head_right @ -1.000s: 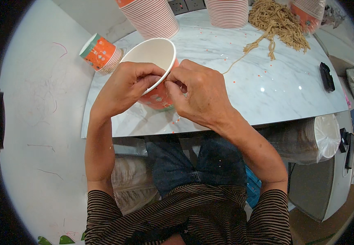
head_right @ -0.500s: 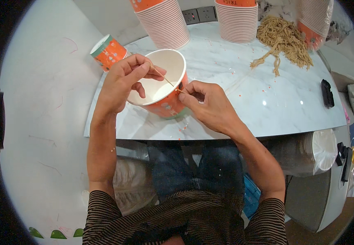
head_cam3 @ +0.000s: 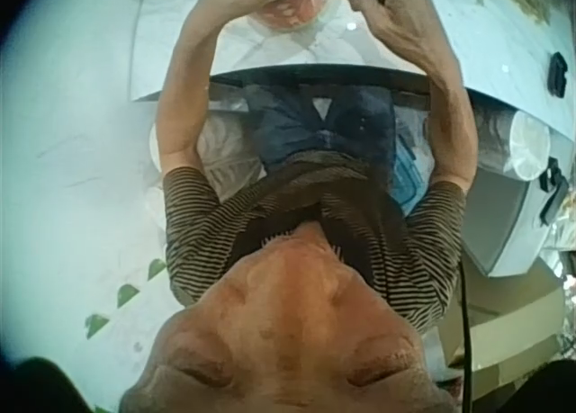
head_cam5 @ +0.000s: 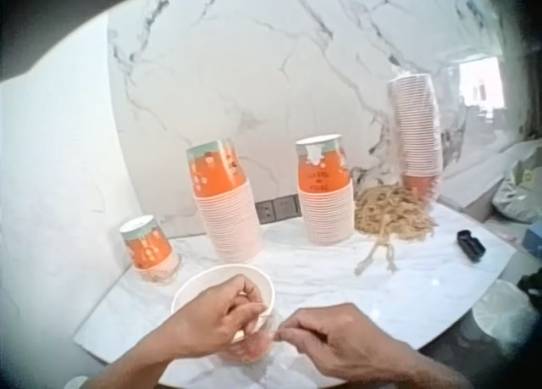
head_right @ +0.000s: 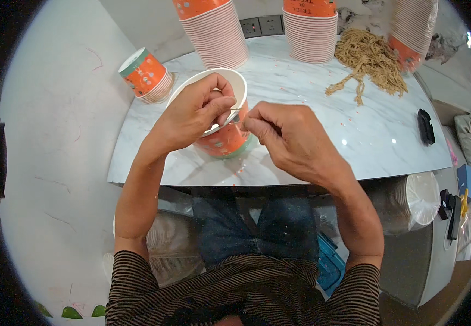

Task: Attaching strings to paper cups as part of a packaging or assembly process.

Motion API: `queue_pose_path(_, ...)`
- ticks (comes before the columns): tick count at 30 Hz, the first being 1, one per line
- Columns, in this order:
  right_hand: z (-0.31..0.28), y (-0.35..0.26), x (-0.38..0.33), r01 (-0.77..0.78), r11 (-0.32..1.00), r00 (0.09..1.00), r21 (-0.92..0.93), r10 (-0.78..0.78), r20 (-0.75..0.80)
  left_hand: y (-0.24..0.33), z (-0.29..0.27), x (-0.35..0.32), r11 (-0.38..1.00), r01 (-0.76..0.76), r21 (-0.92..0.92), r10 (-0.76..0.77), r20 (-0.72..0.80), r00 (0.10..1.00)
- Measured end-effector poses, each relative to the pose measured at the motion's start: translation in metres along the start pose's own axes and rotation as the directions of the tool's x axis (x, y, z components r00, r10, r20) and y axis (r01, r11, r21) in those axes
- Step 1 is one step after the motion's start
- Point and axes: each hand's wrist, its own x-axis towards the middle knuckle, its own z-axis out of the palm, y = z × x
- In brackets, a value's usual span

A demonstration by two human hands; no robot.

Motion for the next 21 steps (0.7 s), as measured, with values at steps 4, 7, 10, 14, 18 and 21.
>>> queue_pose_path(4,-0.013,-0.005,0.014,0.134,0.975,0.989,-0.178,-0.142,-0.035,0.004,-0.002,0.002,0.986,-0.121,0.114,0.108,0.12,0.987)
queue_pose_path(7,-0.019,0.002,0.026,0.165,0.976,0.984,-0.144,-0.174,-0.049,0.019,0.002,0.001,0.99,-0.109,0.091,0.09,0.195,0.977)
queue_pose_path(10,-0.017,0.005,0.032,0.122,0.992,0.992,-0.013,-0.122,-0.041,0.014,-0.003,-0.001,0.993,-0.109,-0.035,0.114,0.228,0.967)
queue_pose_path(14,-0.008,0.024,0.03,0.054,0.994,0.996,0.097,-0.048,-0.072,0.007,-0.008,-0.002,0.984,-0.085,-0.154,0.121,0.243,0.962)
queue_pose_path(18,-0.002,0.038,0.012,0.075,0.985,0.993,0.153,-0.059,-0.107,0.011,-0.011,-0.003,0.966,0.071,-0.248,-0.021,0.201,0.979)
queue_pose_path(21,0.006,0.031,0.004,0.101,0.984,0.989,0.15,-0.084,-0.119,0.006,-0.013,-0.003,0.959,0.056,-0.276,-0.001,0.197,0.98)
